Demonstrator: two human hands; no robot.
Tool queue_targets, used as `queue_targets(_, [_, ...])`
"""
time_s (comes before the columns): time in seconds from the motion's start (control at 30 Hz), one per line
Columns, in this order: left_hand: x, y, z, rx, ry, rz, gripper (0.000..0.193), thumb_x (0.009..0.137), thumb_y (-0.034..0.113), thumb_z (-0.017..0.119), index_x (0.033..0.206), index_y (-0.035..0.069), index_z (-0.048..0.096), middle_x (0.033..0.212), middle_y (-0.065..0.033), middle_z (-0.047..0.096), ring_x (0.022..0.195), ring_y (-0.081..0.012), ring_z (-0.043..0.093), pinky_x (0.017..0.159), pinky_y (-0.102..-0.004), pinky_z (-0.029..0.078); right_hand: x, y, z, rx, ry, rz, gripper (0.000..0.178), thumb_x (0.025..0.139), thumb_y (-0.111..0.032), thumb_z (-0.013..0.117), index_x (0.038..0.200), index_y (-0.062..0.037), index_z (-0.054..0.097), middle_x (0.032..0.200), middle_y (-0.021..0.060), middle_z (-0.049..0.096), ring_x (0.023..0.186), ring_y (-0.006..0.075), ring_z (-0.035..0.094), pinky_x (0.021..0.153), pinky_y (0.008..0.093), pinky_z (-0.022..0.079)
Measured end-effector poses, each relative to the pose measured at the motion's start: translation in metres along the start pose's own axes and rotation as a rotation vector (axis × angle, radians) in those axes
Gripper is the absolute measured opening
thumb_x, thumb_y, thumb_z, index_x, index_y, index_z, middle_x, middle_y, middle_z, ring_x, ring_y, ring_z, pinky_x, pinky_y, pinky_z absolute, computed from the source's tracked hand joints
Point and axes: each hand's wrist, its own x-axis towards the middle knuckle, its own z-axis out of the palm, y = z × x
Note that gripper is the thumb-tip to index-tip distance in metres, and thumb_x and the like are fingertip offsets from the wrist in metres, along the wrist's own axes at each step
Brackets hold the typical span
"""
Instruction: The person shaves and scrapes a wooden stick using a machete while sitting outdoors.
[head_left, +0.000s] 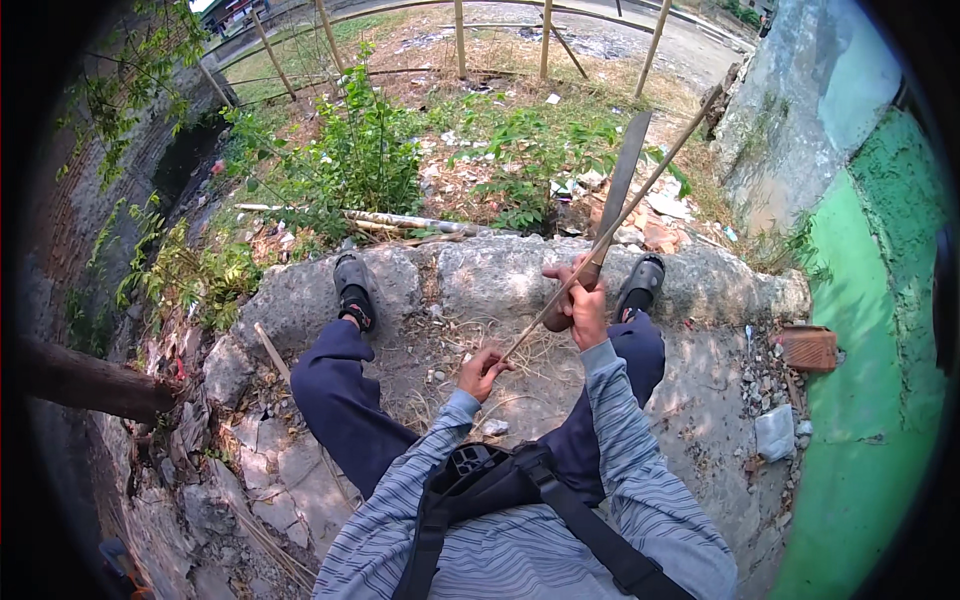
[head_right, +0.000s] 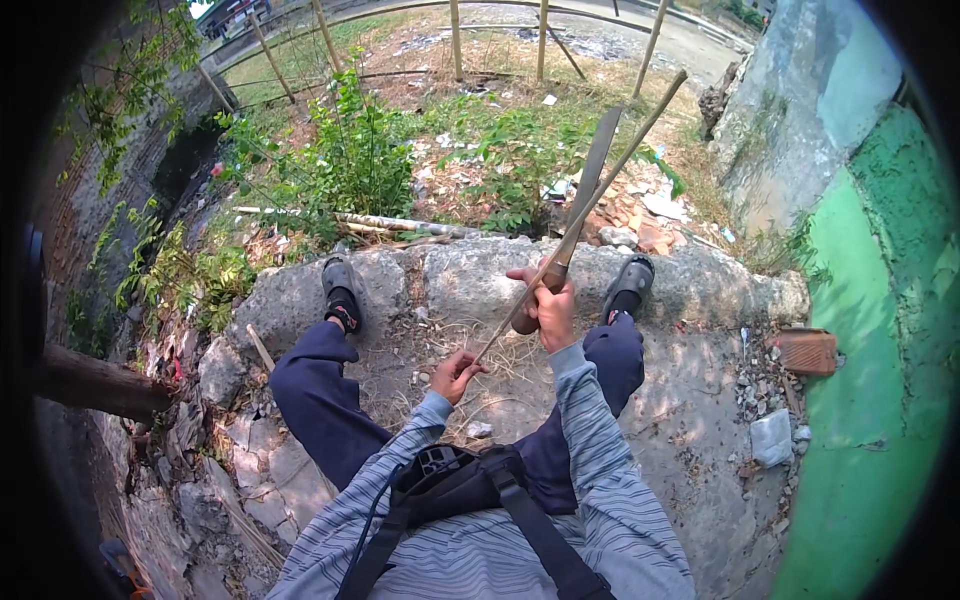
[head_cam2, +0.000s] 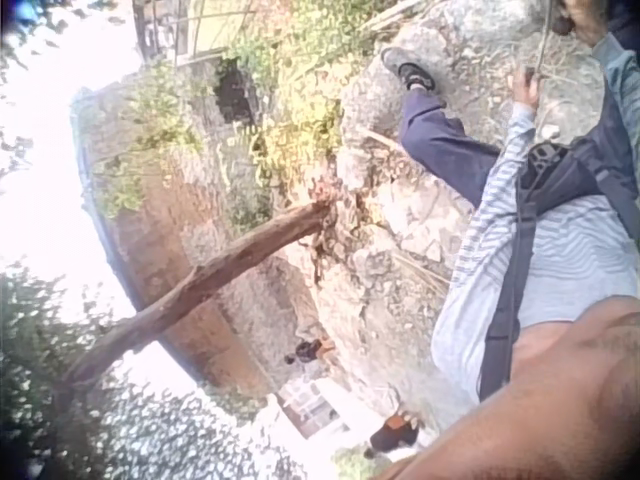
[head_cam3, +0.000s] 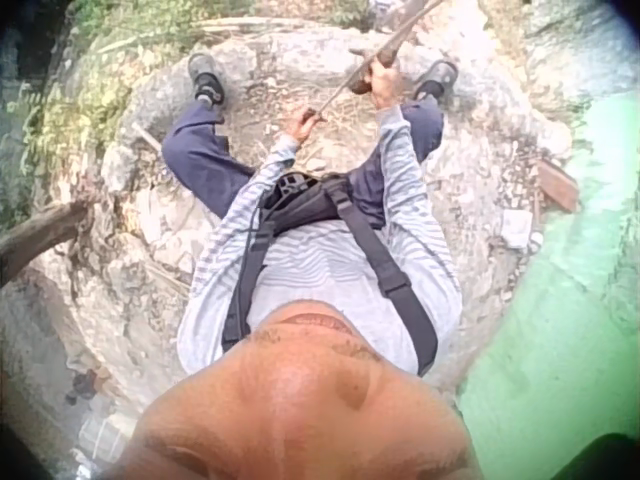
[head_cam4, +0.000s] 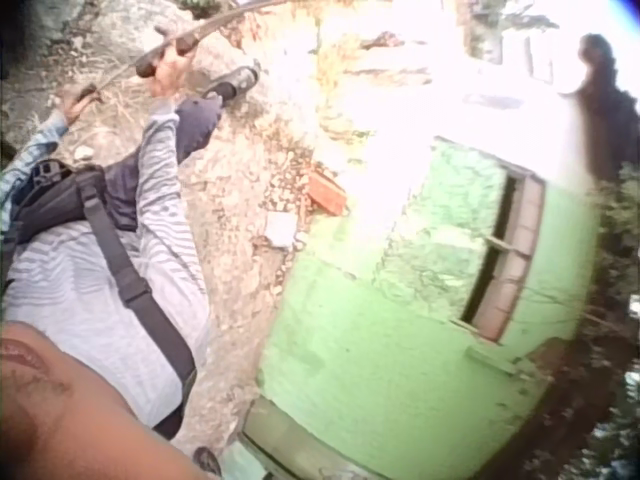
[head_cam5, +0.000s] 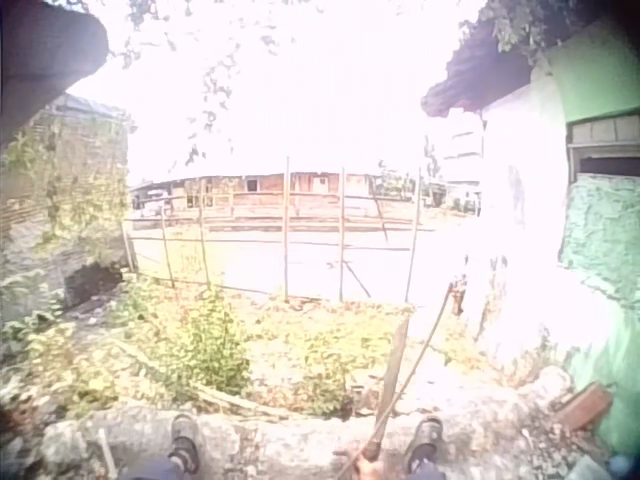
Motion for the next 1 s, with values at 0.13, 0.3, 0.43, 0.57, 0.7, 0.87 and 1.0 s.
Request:
queue_targets(0.13, [-0.019,-0.041,0.006,-0.013,0.012,-0.056,0.009,0.101,0.001,0.059,0.11,0.001,0.057,0.099,-0.0112,0.076,0.1,-0.0182,0.073,0.088,-0.0322,0.057,-0.012,0.027,-0.005,0.046,-0.008,0.079,0.026,0.102,-0.029,0.066,0.108,-0.0078,0.053,0.098,0.0219,0.075,0.044,0.0064,0.045,0.046,0.0255,0.042])
queue_targets(0.3, [-0.02,-0.063,0.001,-0.027,-0.032,-0.112,0.01,0.099,0.001,0.06,0.109,0.001,0.058,0.1,-0.0105,0.076,0.101,-0.0182,0.072,0.09,-0.0321,0.057,-0.017,0.054,-0.013,0.149,0.022,0.207,0.037,0.099,-0.039,0.07,0.112,-0.0116,0.049,0.101,0.0204,0.072,0.046,0.0062,0.048,0.048,0.0253,0.044])
queue_targets(0.43, [-0.024,-0.07,-0.003,-0.027,-0.048,-0.21,0.014,0.098,0.001,0.063,0.111,0.001,0.059,0.107,-0.0118,0.074,0.105,-0.0195,0.072,0.093,-0.0327,0.056,-0.024,0.058,-0.005,0.136,-0.002,0.229,0.036,0.1,-0.039,0.069,0.113,-0.0111,0.05,0.097,0.0157,0.068,0.049,0.0054,0.047,0.05,0.0244,0.044])
queue_targets(0.57, [-0.02,-0.049,-0.003,0.248,-0.116,-0.266,0.027,0.093,0.004,0.071,0.117,0.003,0.06,0.115,-0.0124,0.072,0.111,-0.0246,0.07,0.097,-0.0378,0.055,-0.029,0.062,-0.008,0.22,-0.038,0.214,0.026,0.1,-0.021,0.071,0.107,-0.0137,0.047,0.099,0.0188,0.069,0.047,0.0066,0.049,0.049,0.0253,0.045])
queue_targets(0.7, [-0.005,-0.014,-0.03,0.412,-0.022,-0.112,0.036,0.09,0.005,0.072,0.124,0.004,0.059,0.118,-0.0125,0.071,0.115,-0.0266,0.069,0.099,-0.0404,0.054,-0.03,0.072,0.001,0.214,-0.084,0.223,0.027,0.098,-0.017,0.072,0.106,-0.0135,0.047,0.099,0.0174,0.07,0.046,0.0069,0.048,0.048,0.0253,0.044])
queue_targets(0.87, [0.046,0.118,-0.057,-0.094,0.305,0.026,0.036,0.103,0.012,0.057,0.137,0.002,0.052,0.131,-0.0151,0.064,0.125,-0.0272,0.062,0.108,-0.0386,0.048,-0.037,0.084,0.003,0.176,-0.102,0.305,0.028,0.097,-0.009,0.072,0.107,-0.0141,0.046,0.094,0.01,0.068,0.046,0.0057,0.045,0.046,0.0248,0.041])
queue_targets(1.0, [0.046,0.259,-0.069,-0.452,0.244,0.21,0.046,0.109,0.03,0.052,0.143,0.0,0.045,0.138,-0.0171,0.06,0.134,-0.0264,0.055,0.115,-0.0397,0.041,-0.044,0.093,0.016,0.208,-0.172,0.349,0.026,0.098,-0.007,0.068,0.108,-0.0154,0.045,0.09,0.0051,0.064,0.046,0.0049,0.043,0.047,0.0246,0.04])
